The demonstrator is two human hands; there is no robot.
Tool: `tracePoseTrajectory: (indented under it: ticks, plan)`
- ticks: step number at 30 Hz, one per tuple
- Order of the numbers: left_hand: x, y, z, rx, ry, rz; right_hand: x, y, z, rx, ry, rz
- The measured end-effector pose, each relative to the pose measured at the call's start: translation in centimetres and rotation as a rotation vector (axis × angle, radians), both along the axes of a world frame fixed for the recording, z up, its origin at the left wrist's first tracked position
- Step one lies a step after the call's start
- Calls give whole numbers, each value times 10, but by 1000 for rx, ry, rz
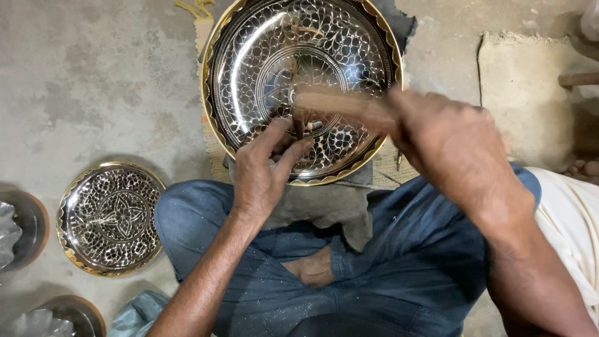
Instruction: The person sits cross-legged and uses a wooden mallet and metal punch to emboss a decorative pattern into a silver-colored metal plate. The hands repeatedly strike the punch to create a textured design on the plate's surface.
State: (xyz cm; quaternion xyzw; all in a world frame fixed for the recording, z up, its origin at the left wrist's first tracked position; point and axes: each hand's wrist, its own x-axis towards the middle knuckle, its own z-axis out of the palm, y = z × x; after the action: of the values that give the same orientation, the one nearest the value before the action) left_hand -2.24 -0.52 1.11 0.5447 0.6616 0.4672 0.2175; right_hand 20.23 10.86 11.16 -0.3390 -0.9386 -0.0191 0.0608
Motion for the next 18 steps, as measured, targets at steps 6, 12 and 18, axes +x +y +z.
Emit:
tracePoseTrajectory:
  ticks: [6,12,18]
  plan:
    - [1,-2,-2,-17,-37,2,6,0,-4,-417,379,-92]
    - [-1,1,-9,13,13,-20,11,-2,0,-419,334,-132]
    - [-2,1,-12,-7,4,-11,17,3,-12,-301,214,-34]
